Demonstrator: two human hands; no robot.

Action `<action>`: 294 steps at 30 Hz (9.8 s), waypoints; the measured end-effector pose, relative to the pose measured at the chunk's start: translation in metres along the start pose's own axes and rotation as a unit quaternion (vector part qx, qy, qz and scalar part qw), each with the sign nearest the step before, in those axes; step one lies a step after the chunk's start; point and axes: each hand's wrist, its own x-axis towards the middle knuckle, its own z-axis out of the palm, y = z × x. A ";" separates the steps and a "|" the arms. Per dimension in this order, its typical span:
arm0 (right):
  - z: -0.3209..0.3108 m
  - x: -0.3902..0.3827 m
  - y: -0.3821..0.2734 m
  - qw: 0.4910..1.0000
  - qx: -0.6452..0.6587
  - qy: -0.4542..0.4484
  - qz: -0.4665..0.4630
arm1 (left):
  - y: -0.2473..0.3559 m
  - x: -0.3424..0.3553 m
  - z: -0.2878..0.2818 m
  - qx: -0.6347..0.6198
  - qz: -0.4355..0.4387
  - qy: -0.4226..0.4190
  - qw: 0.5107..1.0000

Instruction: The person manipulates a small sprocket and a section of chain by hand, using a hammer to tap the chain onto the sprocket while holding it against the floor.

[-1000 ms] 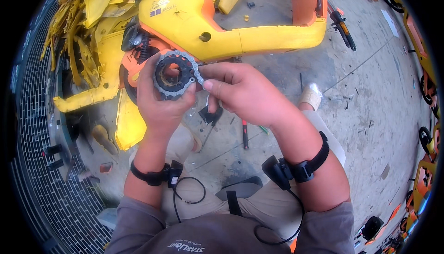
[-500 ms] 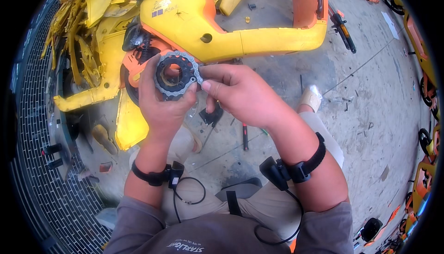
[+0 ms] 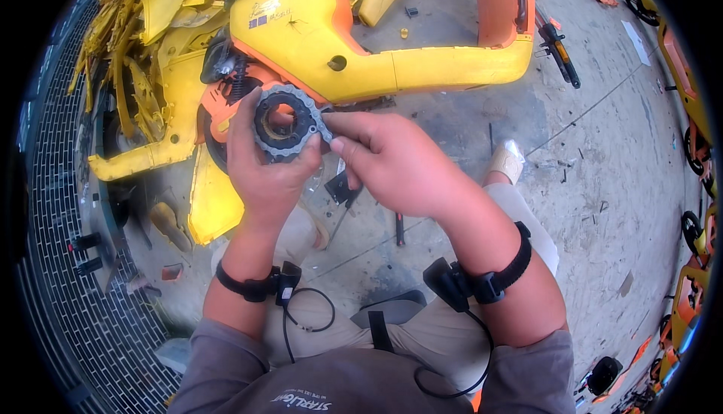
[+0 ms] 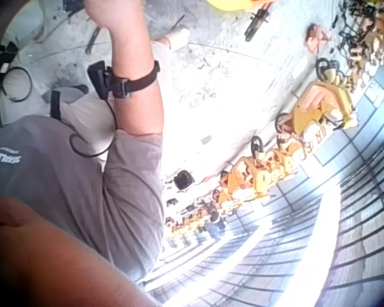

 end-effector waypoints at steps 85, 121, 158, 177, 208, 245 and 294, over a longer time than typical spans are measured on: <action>-0.008 0.005 -0.004 0.991 0.112 -0.032 0.068 | -0.013 -0.009 0.002 -0.197 -0.119 -0.041 0.972; 0.002 0.017 0.026 0.992 -0.008 0.120 0.038 | 0.006 -0.003 -0.002 0.012 -0.073 -0.172 0.982; 0.004 0.008 0.014 0.979 -0.157 0.105 -0.081 | 0.004 0.000 -0.006 0.049 0.053 -0.106 0.992; 0.005 0.007 0.011 0.923 -0.274 0.137 -0.233 | 0.002 0.003 -0.007 0.034 0.088 -0.099 0.991; 0.034 0.014 0.012 0.919 -0.355 0.171 0.008 | -0.009 -0.014 0.009 0.060 -0.024 -0.173 0.983; 0.015 0.005 0.006 0.961 -0.275 0.002 0.022 | -0.002 -0.020 -0.016 0.012 -0.107 -0.343 0.933; 0.042 -0.036 0.003 0.868 -0.405 0.070 -0.280 | 0.003 -0.041 -0.036 0.073 0.224 -0.040 0.971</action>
